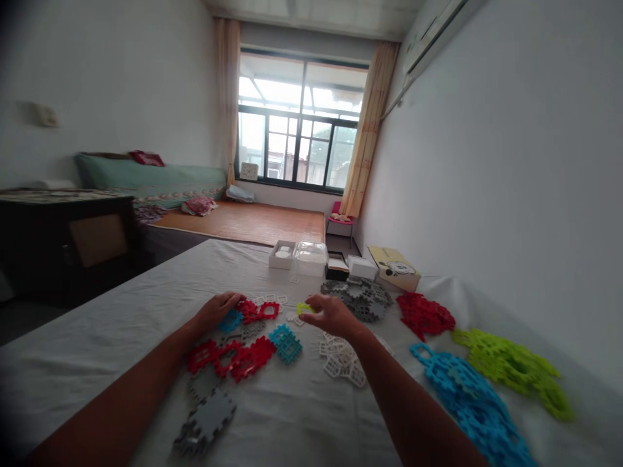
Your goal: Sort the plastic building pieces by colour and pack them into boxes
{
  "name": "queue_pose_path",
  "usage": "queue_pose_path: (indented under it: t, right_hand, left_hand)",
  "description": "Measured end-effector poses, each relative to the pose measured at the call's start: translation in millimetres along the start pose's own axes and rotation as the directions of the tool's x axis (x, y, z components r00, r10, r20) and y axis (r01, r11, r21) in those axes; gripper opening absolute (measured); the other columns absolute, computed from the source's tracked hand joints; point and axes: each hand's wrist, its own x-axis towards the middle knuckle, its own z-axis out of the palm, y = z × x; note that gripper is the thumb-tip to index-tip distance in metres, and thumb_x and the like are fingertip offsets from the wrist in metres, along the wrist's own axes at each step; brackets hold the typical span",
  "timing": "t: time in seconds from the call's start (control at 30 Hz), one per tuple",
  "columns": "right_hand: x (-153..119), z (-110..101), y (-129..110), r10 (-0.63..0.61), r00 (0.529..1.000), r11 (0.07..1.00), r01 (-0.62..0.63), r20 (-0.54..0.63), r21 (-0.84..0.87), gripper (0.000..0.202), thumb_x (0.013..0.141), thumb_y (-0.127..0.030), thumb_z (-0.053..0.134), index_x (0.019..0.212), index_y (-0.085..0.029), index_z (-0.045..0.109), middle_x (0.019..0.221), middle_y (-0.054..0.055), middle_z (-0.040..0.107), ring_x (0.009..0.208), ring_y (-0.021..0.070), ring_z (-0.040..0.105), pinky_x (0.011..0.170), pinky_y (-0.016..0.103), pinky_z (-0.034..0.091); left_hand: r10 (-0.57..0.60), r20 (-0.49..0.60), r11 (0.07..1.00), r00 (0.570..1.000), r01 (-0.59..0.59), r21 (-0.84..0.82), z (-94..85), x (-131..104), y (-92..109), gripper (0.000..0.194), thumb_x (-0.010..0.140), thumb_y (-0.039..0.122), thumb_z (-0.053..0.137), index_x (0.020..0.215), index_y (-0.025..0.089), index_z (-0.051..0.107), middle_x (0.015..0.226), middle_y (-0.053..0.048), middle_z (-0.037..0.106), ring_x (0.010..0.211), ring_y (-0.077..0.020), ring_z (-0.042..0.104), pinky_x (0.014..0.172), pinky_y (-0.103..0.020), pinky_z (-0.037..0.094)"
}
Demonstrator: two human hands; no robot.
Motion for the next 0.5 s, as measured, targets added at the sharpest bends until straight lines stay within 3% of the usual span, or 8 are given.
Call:
queue_pose_path:
  t: [0.1,0.2,0.23,0.33,0.4,0.5]
  right_hand:
    - [-28,-43,15,0.020,0.997,0.986,-0.031,-0.071,-0.166,0.045,0.073,-0.050,0.063,0.104,-0.017,0.066,0.098,0.007,0.069,0.086,0.0218,0.063,0.080,0.031,0.047]
    - [-75,-101,58,0.176,0.962,0.929,-0.232,-0.208,-0.289,0.044,0.076,-0.051,0.057,0.105,-0.019,0.065,0.101,0.008,0.069,0.088,0.0224,0.063,0.079,0.031,0.047]
    - [-94,-122,78,0.259,0.925,0.872,-0.348,-0.279,-0.343,0.044,0.076,-0.052,0.056,0.106,-0.020,0.064,0.100,0.007,0.069,0.087,0.0225,0.064,0.078,0.031,0.048]
    - [-161,-177,139,0.430,0.750,0.622,-0.650,-0.503,-0.437,0.044,0.073,-0.053,0.055,0.101,-0.021,0.066,0.100,0.011,0.069,0.088,0.0261,0.064,0.075,0.034,0.048]
    - [-203,-203,175,0.460,0.636,0.458,-0.768,-0.620,-0.447,0.044,0.072,-0.053,0.056,0.100,-0.020,0.066,0.101,0.014,0.068,0.090,0.0300,0.063,0.074,0.038,0.048]
    - [-245,-220,207,0.536,0.527,0.285,-0.848,-0.659,-0.447,0.048,0.071,-0.056,0.056,0.100,-0.019,0.067,0.105,0.020,0.066,0.096,0.0375,0.059,0.072,0.045,0.047]
  left_hand:
    - [0.002,0.012,1.000,1.000,-0.002,-0.019,-1.3,3,-2,0.054,0.083,0.054,0.031,0.098,0.017,0.067,0.099,-0.006,0.070,0.096,-0.0227,0.061,0.087,-0.029,0.044]
    - [-0.014,0.021,1.000,1.000,0.015,-0.026,-2.4,5,-2,0.055,0.080,0.058,0.032,0.097,0.020,0.068,0.099,-0.005,0.071,0.098,-0.0233,0.061,0.089,-0.029,0.044]
    - [-0.022,0.018,1.000,1.000,0.022,-0.022,-2.6,5,-1,0.055,0.079,0.058,0.033,0.097,0.020,0.068,0.100,-0.004,0.071,0.098,-0.0234,0.061,0.089,-0.029,0.044]
    - [-0.041,-0.001,0.999,0.999,0.041,0.006,-2.9,6,1,0.055,0.076,0.059,0.034,0.095,0.021,0.069,0.100,-0.004,0.071,0.098,-0.0235,0.062,0.089,-0.029,0.044]
    - [-0.044,-0.012,0.999,0.999,0.045,0.027,-2.5,7,0,0.055,0.075,0.060,0.034,0.094,0.022,0.070,0.100,-0.003,0.071,0.098,-0.0238,0.062,0.088,-0.029,0.045]
    - [-0.040,-0.013,0.998,0.999,0.041,0.039,-1.5,9,-4,0.056,0.076,0.061,0.034,0.094,0.022,0.070,0.101,-0.003,0.071,0.099,-0.0243,0.062,0.089,-0.029,0.045]
